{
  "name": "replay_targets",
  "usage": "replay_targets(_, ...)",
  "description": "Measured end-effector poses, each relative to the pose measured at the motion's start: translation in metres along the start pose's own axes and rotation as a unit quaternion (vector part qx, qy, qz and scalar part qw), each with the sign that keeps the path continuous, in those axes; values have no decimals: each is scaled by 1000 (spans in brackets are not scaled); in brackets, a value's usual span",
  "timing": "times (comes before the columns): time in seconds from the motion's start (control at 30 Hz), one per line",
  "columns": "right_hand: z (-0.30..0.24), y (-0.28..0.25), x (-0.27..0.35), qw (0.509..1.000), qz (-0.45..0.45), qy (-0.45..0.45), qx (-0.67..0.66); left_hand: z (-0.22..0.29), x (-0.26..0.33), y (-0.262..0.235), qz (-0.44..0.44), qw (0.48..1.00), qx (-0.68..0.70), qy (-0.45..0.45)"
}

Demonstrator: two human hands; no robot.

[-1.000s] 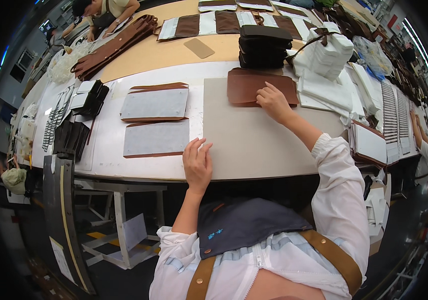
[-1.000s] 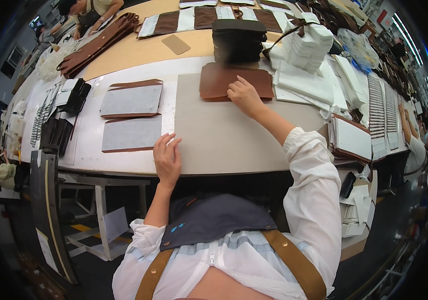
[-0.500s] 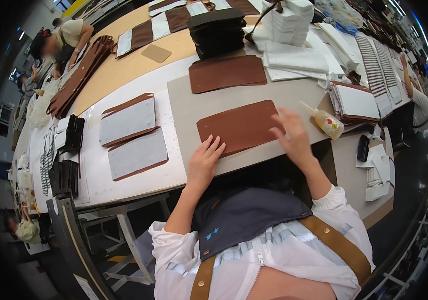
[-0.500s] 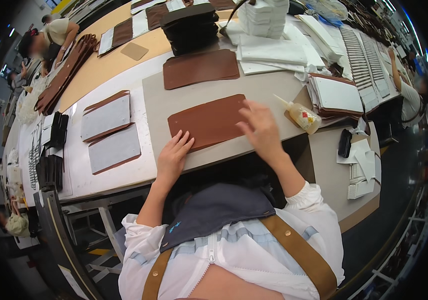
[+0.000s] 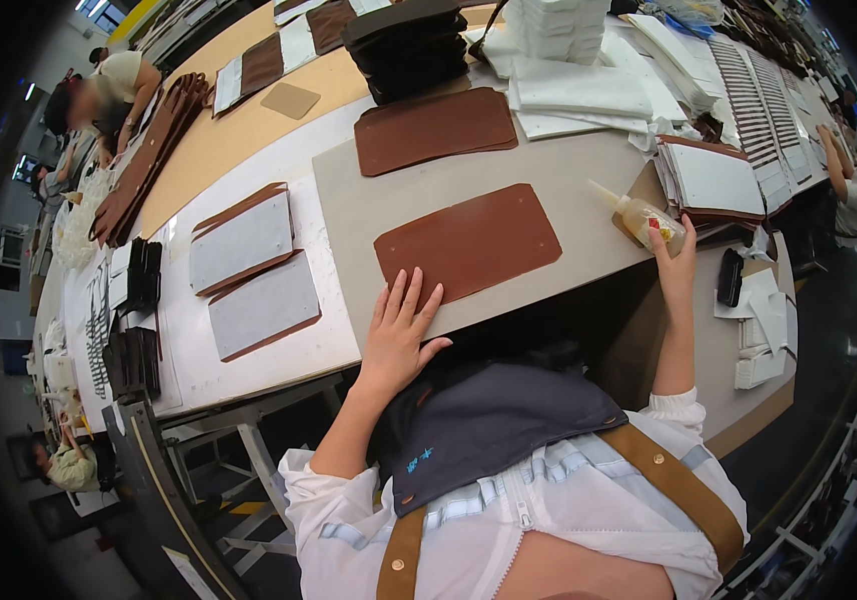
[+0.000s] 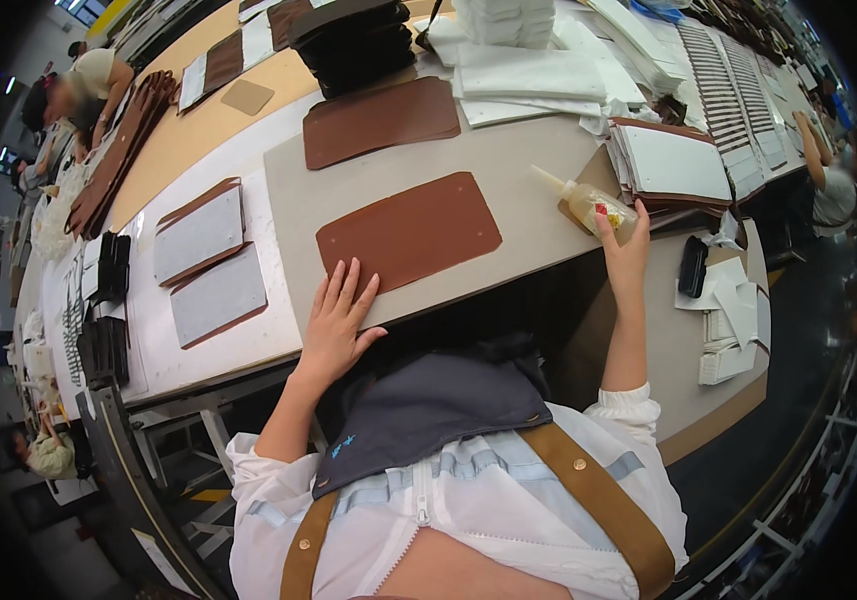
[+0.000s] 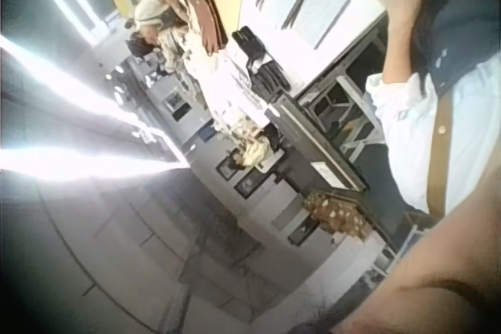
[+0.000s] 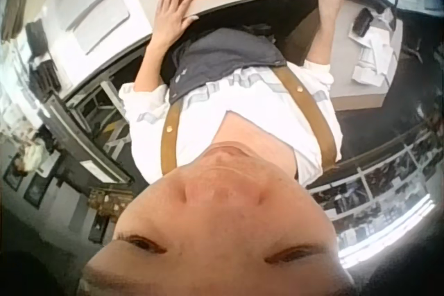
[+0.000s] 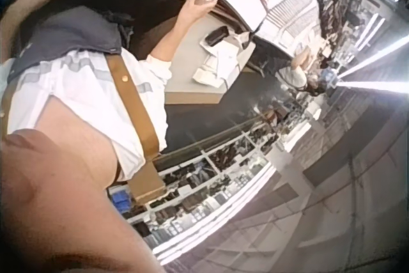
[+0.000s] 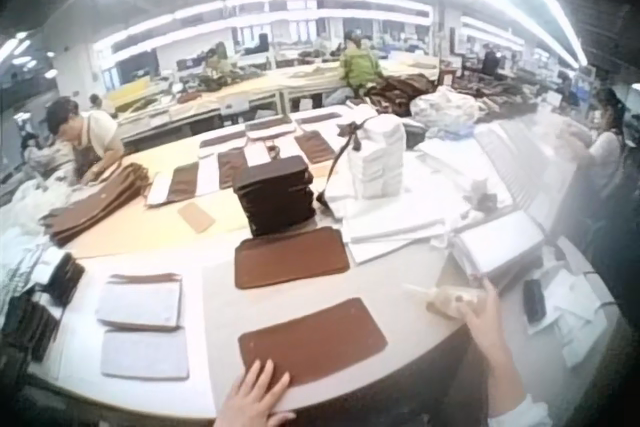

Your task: The person repeatedly applies glue to brown rectangular pieces and adheres white fabric pieces to them. The person smooths each assembly and stacks the finished units on the table.

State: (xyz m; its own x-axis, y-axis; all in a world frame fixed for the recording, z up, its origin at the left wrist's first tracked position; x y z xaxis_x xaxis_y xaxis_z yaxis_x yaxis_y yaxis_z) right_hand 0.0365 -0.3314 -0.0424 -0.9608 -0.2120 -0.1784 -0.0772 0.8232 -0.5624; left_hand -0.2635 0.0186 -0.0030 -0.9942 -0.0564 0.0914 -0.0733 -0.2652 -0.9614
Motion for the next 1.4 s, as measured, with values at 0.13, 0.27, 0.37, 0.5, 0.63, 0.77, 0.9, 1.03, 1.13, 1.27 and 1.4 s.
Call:
replay_targets(0.13,-13,-9,3,1000,-30,-3,5,-10,-6,-8,-5,1000,24,19)
replay_targets(0.27,-55,-14,5,973,54,-15,-223,-22,-33,0,76,989,127,-27)
replay_targets(0.37,-68,-21,-7,922,40,3,-386,-9,-70,2,119,992,50,3)
replay_targets(0.5,-85,-16,-22,847,-17,27,-530,1,-98,18,65,998,-14,4)
replay_targets(0.63,-68,-6,-28,799,-59,76,-594,1,-100,23,31,999,-36,1)
replay_targets(0.77,-76,7,-26,809,-117,75,-571,2,-99,20,20,999,-25,6)
replay_targets(0.9,-104,20,-18,909,-59,-7,-412,4,-97,19,20,999,-29,-1)
replay_targets(1.03,-115,29,-14,928,-24,-55,-367,4,-97,17,22,1000,-10,3)
replay_targets(1.13,-125,37,-7,957,-5,-66,-282,-4,-92,10,75,987,140,31)
replay_targets(1.27,-114,48,-4,949,-9,-57,-311,-27,-58,-5,189,962,193,-37)
replay_targets(1.4,-115,61,2,951,23,-82,-296,-47,-5,-13,296,929,183,-127)
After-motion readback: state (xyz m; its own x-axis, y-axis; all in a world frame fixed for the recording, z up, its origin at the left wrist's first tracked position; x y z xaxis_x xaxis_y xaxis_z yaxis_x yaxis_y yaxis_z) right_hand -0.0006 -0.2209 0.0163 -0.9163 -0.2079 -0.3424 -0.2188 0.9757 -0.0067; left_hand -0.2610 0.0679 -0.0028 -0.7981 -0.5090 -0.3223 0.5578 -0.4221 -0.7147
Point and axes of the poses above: each hand's wrist, its own x-axis away from the middle knuckle, its own y-axis out of the palm, z = x × y, the point moved 3 cm from there along -x, towards the middle knuckle, and after that the axes turned 10 degrees about -z, right-handed, at the moved point
